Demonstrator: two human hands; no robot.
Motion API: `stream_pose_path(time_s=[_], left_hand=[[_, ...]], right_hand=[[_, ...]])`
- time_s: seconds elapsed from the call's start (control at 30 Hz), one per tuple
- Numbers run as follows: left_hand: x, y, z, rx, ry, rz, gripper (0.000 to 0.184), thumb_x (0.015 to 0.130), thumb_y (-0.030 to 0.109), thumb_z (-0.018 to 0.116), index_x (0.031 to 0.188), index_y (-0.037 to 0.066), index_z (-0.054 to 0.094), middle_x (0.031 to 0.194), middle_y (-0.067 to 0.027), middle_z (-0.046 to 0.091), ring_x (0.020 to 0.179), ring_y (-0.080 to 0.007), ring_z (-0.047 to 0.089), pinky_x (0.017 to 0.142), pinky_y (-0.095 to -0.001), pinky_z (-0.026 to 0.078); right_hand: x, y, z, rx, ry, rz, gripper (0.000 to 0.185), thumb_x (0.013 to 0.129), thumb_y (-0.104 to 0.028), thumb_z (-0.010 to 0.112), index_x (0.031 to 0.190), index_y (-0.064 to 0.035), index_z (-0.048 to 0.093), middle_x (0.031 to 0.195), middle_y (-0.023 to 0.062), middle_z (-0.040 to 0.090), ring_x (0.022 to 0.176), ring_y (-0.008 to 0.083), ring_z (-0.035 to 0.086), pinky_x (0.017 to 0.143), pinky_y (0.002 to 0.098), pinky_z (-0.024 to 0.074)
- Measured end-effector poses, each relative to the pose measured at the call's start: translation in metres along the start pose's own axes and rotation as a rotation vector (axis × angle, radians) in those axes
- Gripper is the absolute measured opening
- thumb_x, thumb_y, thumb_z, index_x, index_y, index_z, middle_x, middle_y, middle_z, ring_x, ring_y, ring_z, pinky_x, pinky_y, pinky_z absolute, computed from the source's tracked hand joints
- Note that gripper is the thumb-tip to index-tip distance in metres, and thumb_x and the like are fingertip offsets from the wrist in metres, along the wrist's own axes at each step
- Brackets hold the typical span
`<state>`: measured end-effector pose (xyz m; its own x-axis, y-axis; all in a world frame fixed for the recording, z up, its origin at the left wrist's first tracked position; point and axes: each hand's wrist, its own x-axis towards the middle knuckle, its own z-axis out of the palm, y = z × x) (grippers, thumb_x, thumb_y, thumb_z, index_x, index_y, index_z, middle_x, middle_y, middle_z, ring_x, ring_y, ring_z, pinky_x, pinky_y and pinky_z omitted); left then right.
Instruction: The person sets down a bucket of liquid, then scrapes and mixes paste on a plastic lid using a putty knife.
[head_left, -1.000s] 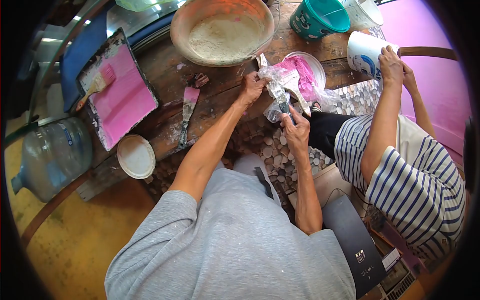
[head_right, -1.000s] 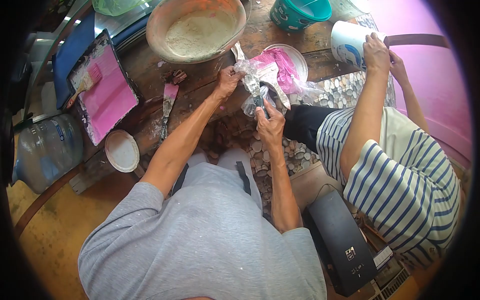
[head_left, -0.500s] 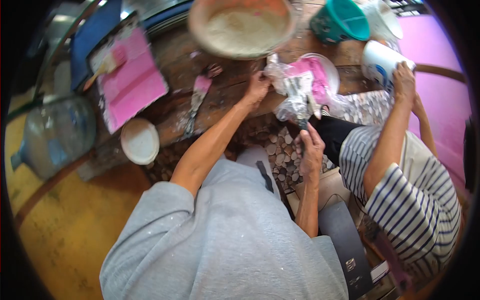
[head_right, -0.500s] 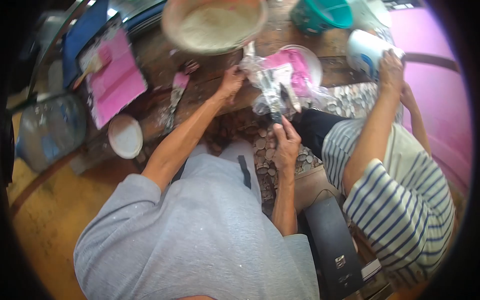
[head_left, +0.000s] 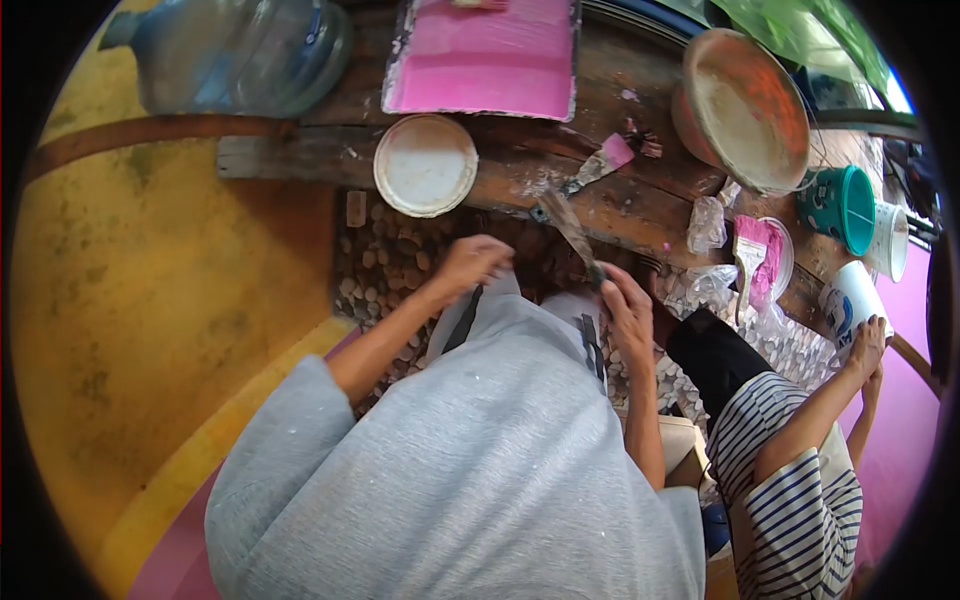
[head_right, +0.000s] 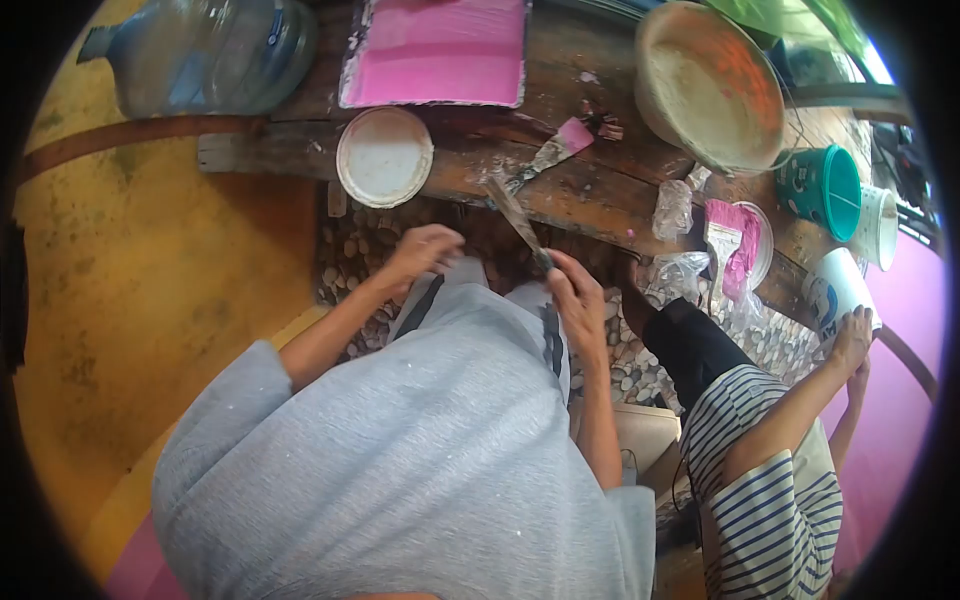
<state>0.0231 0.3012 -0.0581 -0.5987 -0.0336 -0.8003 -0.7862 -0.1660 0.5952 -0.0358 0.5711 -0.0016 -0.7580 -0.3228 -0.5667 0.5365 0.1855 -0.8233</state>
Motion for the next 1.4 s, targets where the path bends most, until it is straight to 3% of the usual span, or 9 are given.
stream_pose_path(time_s=[0.1, 0.13, 0.23, 0.37, 0.5, 0.7, 0.87, 1.03, 1.4], left_hand=[[-0.003, -0.048, -0.08, -0.393, 0.443, -0.145, 0.025, 0.086, 0.028, 0.054, 0.093, 0.005, 0.06, 0.088, -0.0069, 0.064, 0.072, -0.0164, 0.061, 0.064, -0.0269, 0.051], [0.005, -0.07, -0.109, -0.551, 0.469, -0.136, 0.031, 0.087, 0.031, 0.053, 0.1, 0.004, 0.059, 0.095, -0.0089, 0.064, 0.08, -0.0184, 0.061, 0.069, -0.0294, 0.051], [0.026, -0.086, -0.149, -0.761, 0.512, -0.048, 0.044, 0.089, 0.039, 0.052, 0.113, 0.002, 0.055, 0.109, -0.0124, 0.061, 0.095, -0.0216, 0.06, 0.08, -0.0334, 0.05], [0.037, -0.076, -0.168, -0.685, 0.543, 0.104, 0.059, 0.091, 0.048, 0.049, 0.126, 0.0, 0.048, 0.123, -0.0161, 0.055, 0.107, -0.0246, 0.057, 0.089, -0.0363, 0.047], [0.041, -0.061, -0.172, -0.757, 0.44, 0.105, 0.057, 0.092, 0.042, 0.051, 0.129, -0.001, 0.042, 0.124, -0.0179, 0.052, 0.113, -0.0279, 0.053, 0.097, -0.039, 0.043], [0.035, -0.047, -0.167, -0.777, 0.318, 0.176, 0.042, 0.091, 0.032, 0.055, 0.119, 0.002, 0.048, 0.113, -0.0158, 0.057, 0.105, -0.0269, 0.057, 0.089, -0.0379, 0.046], [0.035, -0.049, -0.176, -0.743, 0.175, 0.183, 0.033, 0.091, 0.029, 0.055, 0.113, 0.005, 0.05, 0.105, -0.0111, 0.059, 0.098, -0.0236, 0.058, 0.087, -0.0379, 0.046], [0.024, -0.039, -0.17, -0.613, 0.043, 0.336, 0.027, 0.091, 0.024, 0.055, 0.109, 0.006, 0.05, 0.104, -0.008, 0.06, 0.095, -0.0196, 0.06, 0.087, -0.0369, 0.047], [0.01, -0.033, -0.151, -0.365, 0.073, 0.46, 0.037, 0.087, 0.011, 0.061, 0.114, 0.003, 0.037, 0.107, -0.0161, 0.059, 0.095, -0.0205, 0.061, 0.085, -0.0389, 0.051]], right_hand=[[0.029, 0.012, 0.046, -0.366, 0.032, -0.256, 0.031, 0.087, -0.018, 0.06, 0.114, -0.0018, 0.061, 0.091, 0.0094, 0.066, 0.08, 0.0207, 0.063, 0.072, 0.0292, 0.0488], [0.034, 0.015, 0.06, -0.494, 0.07, -0.432, 0.031, 0.086, -0.016, 0.06, 0.113, -0.0015, 0.062, 0.097, 0.0132, 0.067, 0.088, 0.0272, 0.065, 0.079, 0.0325, 0.0494], [0.036, 0.003, 0.099, -0.652, 0.211, -0.511, 0.031, 0.083, -0.015, 0.062, 0.111, -0.0009, 0.063, 0.101, 0.0206, 0.065, 0.094, 0.0345, 0.064, 0.083, 0.0352, 0.0485], [0.04, 0.022, 0.119, -0.568, 0.264, -0.248, 0.033, 0.081, -0.018, 0.063, 0.107, 0.0023, 0.064, 0.103, 0.0197, 0.066, 0.091, 0.0287, 0.066, 0.083, 0.0341, 0.0487], [0.03, 0.019, 0.136, -0.497, 0.338, -0.111, 0.03, 0.081, -0.018, 0.063, 0.105, 0.0012, 0.065, 0.092, 0.0156, 0.067, 0.08, 0.0215, 0.064, 0.074, 0.0324, 0.0483], [0.02, 0.04, 0.15, -0.433, 0.367, -0.092, 0.028, 0.08, -0.015, 0.065, 0.103, -0.0002, 0.059, 0.086, 0.0119, 0.066, 0.076, 0.0203, 0.062, 0.07, 0.0324, 0.048], [0.011, 0.04, 0.174, -0.606, 0.454, -0.336, 0.025, 0.082, -0.012, 0.062, 0.104, -0.0001, 0.057, 0.088, 0.0178, 0.065, 0.077, 0.0319, 0.065, 0.07, 0.0378, 0.0494], [0.011, 0.038, 0.186, -0.602, 0.509, -0.365, 0.031, 0.083, -0.009, 0.06, 0.111, 0.0017, 0.055, 0.097, 0.0198, 0.065, 0.086, 0.0328, 0.065, 0.077, 0.0374, 0.0506], [0.026, 0.025, 0.19, -0.62, 0.504, -0.5, 0.032, 0.082, -0.004, 0.057, 0.112, 0.0035, 0.056, 0.103, 0.0221, 0.063, 0.092, 0.0372, 0.063, 0.081, 0.0396, 0.0503]])
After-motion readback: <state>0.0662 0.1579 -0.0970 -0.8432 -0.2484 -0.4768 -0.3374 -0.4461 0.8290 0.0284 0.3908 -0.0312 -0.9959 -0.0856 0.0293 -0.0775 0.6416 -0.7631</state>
